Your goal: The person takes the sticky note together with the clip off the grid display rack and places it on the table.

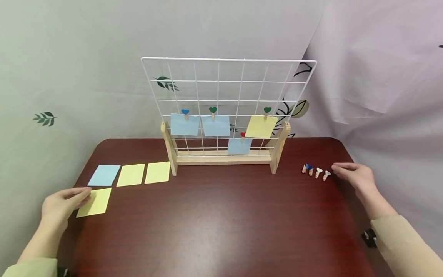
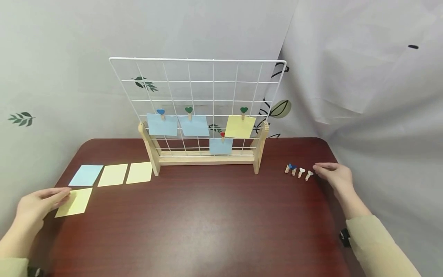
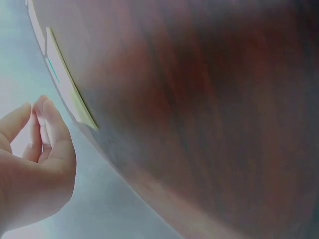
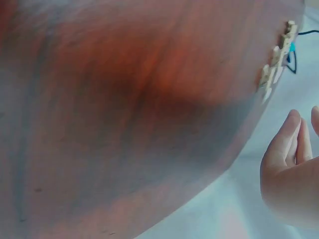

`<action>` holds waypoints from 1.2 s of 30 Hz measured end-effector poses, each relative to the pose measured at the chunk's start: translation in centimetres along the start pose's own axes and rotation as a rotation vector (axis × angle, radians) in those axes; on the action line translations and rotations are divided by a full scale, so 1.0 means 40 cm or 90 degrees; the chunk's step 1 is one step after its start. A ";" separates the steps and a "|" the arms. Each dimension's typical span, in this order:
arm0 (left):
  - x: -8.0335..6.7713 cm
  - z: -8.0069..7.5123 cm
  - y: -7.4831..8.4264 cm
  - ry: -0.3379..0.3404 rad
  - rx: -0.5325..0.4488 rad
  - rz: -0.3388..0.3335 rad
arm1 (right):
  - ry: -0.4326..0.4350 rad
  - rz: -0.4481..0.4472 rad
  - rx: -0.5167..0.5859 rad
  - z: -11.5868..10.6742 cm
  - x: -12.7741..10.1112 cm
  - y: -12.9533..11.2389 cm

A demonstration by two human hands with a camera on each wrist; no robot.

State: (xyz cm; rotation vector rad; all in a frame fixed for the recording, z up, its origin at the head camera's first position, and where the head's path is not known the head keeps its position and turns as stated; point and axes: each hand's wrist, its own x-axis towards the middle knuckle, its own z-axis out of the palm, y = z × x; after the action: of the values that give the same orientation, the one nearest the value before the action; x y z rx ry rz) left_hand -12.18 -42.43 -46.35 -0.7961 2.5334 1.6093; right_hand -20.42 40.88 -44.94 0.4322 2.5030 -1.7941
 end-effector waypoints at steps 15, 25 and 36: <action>-0.006 0.106 0.036 -0.065 -0.052 0.098 | -0.028 -0.050 0.008 0.079 0.000 -0.089; -0.007 0.166 0.074 -0.073 -0.057 0.150 | -0.060 -0.115 0.080 0.127 -0.017 -0.110; -0.023 0.232 0.131 -0.102 -0.103 0.178 | -0.062 -0.154 -0.047 0.191 -0.054 -0.143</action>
State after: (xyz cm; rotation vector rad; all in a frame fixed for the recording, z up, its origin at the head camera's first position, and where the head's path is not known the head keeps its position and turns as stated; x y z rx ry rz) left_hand -15.84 -32.40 -45.98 -0.3122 2.5126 1.8914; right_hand -20.75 31.62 -41.78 0.0384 2.6387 -1.7394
